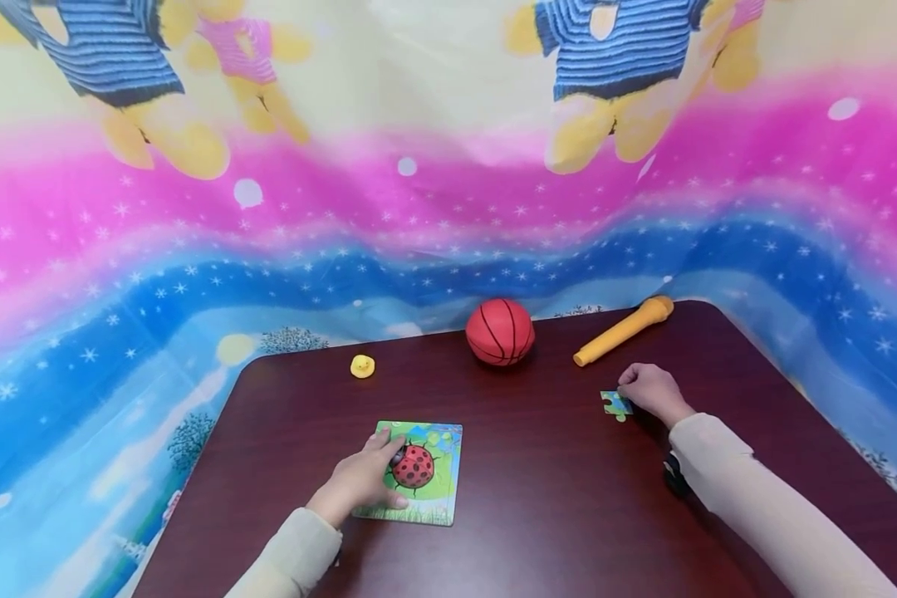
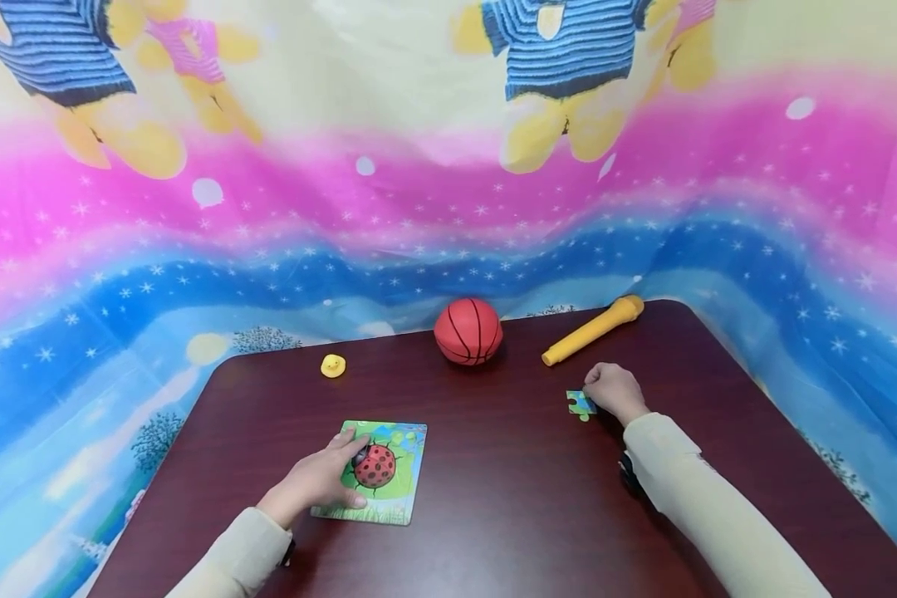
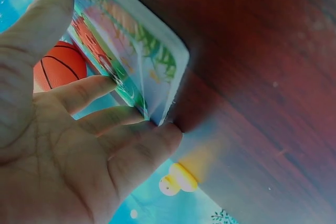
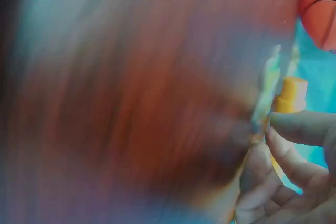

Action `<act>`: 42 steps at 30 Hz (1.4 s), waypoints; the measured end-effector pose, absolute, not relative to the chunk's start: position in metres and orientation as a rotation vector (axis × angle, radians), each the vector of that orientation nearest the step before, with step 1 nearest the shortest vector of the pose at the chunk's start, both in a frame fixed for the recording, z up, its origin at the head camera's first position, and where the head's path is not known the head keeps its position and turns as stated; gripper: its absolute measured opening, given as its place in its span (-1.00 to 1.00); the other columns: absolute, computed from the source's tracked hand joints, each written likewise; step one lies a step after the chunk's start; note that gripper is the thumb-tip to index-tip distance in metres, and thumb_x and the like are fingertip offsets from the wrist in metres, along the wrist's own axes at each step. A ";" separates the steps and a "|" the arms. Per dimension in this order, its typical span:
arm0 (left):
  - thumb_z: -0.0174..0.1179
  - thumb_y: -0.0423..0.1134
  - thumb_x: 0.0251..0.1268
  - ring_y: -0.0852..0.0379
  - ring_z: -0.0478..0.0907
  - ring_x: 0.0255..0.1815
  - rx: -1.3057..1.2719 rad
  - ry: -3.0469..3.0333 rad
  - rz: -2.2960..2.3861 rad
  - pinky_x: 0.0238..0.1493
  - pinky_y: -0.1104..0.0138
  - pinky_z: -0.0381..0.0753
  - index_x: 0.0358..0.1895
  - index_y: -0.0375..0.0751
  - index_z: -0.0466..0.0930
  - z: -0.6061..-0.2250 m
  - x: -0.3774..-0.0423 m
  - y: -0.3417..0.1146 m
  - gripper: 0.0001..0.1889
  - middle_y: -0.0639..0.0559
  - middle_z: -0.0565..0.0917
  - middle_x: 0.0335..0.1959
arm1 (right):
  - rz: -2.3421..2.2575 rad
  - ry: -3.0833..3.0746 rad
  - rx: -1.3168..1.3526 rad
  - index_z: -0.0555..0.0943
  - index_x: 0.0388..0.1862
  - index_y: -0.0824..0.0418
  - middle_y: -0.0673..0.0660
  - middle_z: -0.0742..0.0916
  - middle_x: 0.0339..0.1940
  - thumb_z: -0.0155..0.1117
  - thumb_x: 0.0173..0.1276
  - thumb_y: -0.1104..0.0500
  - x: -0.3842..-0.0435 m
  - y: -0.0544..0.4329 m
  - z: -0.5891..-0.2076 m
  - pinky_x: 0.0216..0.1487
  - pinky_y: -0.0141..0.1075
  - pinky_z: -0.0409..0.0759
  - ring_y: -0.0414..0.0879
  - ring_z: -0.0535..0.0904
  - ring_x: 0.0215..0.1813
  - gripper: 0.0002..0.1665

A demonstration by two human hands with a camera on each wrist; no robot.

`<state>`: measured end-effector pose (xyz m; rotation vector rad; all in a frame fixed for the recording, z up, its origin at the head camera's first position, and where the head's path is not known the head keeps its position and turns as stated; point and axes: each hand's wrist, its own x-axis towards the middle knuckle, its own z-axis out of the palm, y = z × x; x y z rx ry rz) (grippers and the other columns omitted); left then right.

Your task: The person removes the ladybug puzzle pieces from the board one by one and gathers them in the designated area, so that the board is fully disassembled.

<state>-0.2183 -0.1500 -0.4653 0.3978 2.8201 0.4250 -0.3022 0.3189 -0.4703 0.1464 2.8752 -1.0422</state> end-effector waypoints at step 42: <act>0.37 0.20 -0.05 -0.16 0.02 0.48 0.394 2.844 0.456 0.35 -0.14 0.06 0.43 -0.26 0.15 -0.474 -0.220 -0.165 0.01 -0.16 0.08 0.49 | -1.175 2.874 0.078 0.55 0.07 0.25 0.27 0.63 -0.07 0.01 0.44 0.02 -0.284 0.270 -0.442 -0.24 -0.18 0.45 0.04 0.49 -0.24 -0.60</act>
